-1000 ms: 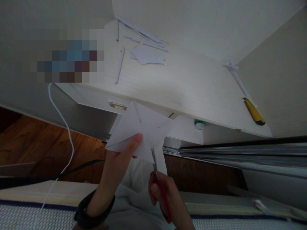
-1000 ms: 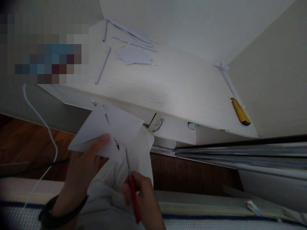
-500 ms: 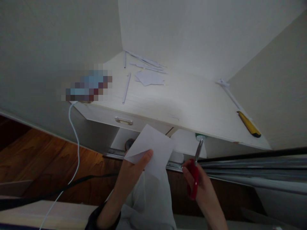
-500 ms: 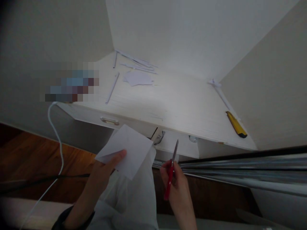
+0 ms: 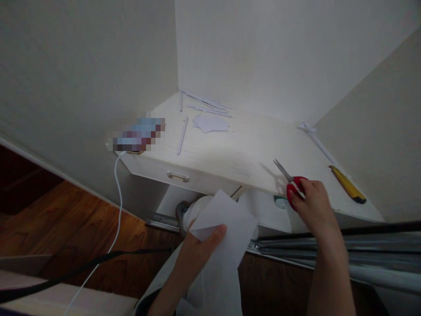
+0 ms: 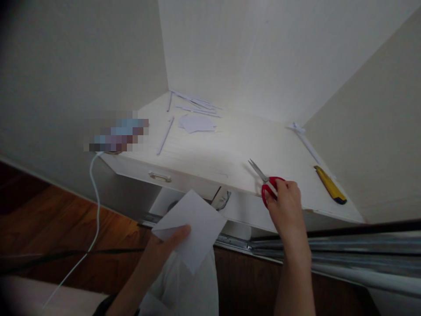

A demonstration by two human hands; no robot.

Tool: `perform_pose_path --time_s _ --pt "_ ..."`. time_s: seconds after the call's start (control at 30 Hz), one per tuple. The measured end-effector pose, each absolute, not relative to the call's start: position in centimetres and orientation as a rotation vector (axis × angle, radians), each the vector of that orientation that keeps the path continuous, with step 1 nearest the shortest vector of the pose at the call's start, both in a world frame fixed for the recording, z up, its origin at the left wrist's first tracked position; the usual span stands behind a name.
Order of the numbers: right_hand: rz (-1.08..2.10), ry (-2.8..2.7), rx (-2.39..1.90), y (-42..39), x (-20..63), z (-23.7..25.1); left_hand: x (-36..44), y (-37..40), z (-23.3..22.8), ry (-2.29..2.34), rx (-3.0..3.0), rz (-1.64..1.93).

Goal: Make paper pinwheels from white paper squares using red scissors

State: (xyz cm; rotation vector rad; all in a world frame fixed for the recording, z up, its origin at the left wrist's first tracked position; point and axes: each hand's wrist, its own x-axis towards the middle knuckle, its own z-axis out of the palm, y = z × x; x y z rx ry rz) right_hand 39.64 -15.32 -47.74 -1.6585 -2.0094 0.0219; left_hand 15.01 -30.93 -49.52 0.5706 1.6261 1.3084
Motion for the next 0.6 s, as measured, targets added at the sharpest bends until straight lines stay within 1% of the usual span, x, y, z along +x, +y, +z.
perform_pose_path --time_s 0.2,0.33,0.6 --pt "-0.053 -1.998 -1.700 -12.5 39.1 -45.7 17.7 -31.7 -50.5 1.524 0.507 1.222" --pt "-0.046 -2.039 -1.684 -11.4 37.8 -46.5 18.0 -31.9 -50.6 1.488 0.512 1.205" --pt "-0.024 -2.061 -1.614 -10.1 36.4 -48.5 15.7 -31.1 -50.6 1.545 0.514 1.197"
